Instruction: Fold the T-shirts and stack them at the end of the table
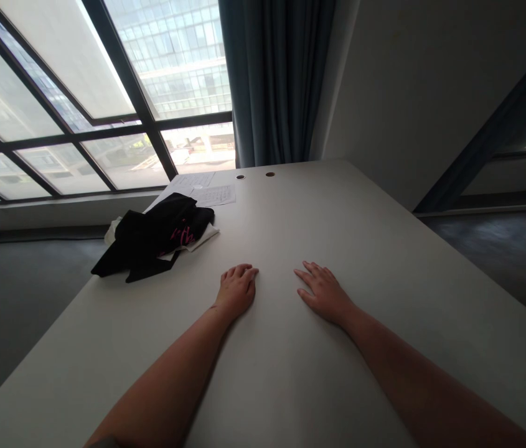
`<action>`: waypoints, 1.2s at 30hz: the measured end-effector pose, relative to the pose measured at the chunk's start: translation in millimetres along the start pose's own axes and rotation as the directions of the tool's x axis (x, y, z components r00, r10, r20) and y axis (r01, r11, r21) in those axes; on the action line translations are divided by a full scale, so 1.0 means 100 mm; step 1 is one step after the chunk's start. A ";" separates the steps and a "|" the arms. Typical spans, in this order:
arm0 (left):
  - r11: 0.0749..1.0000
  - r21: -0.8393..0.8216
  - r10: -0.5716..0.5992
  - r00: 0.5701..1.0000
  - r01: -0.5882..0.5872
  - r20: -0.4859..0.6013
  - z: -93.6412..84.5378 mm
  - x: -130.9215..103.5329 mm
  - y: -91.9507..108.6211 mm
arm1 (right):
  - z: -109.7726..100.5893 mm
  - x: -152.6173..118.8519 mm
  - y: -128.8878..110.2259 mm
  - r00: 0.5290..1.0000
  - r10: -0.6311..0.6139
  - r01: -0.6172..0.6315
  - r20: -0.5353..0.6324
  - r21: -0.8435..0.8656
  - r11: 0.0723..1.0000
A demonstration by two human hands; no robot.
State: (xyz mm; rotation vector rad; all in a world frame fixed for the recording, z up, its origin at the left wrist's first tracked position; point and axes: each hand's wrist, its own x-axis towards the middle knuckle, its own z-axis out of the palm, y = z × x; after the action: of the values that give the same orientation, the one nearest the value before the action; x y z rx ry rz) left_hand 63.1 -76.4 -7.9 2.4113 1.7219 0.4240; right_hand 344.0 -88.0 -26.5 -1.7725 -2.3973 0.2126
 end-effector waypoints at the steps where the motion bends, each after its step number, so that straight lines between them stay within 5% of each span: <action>1: 1.000 0.000 -0.001 1.000 0.001 0.000 0.00 0.00 0.00 | 0.01 0.00 0.00 1.000 -0.002 0.002 -0.002 0.001 1.000; 18: 0.999 -0.036 0.023 1.000 -0.023 0.003 -0.02 0.01 -0.05 | -0.03 -0.01 -0.02 1.000 0.003 -0.003 0.013 0.002 1.000; 24: 0.998 -0.063 -0.015 0.991 0.007 -0.135 0.02 0.08 -0.30 | -0.03 -0.01 -0.02 1.000 0.002 -0.002 0.004 0.001 1.000; 30: 0.991 -0.035 -0.137 0.934 0.132 -0.330 -0.06 0.16 -0.61 | -0.02 -0.01 -0.02 1.000 0.008 -0.008 0.010 -0.005 1.000; 36: 0.955 -0.120 -0.294 0.820 0.270 -0.491 -0.23 0.18 -1.00 | -0.02 -0.01 -0.03 1.000 0.008 -0.008 0.005 -0.002 1.000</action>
State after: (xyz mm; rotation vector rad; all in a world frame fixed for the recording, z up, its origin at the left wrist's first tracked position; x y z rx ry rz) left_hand -28.5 -27.3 -11.2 2.0727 2.1989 1.1173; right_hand 342.3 -89.5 -23.5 -1.7852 -2.3949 0.2164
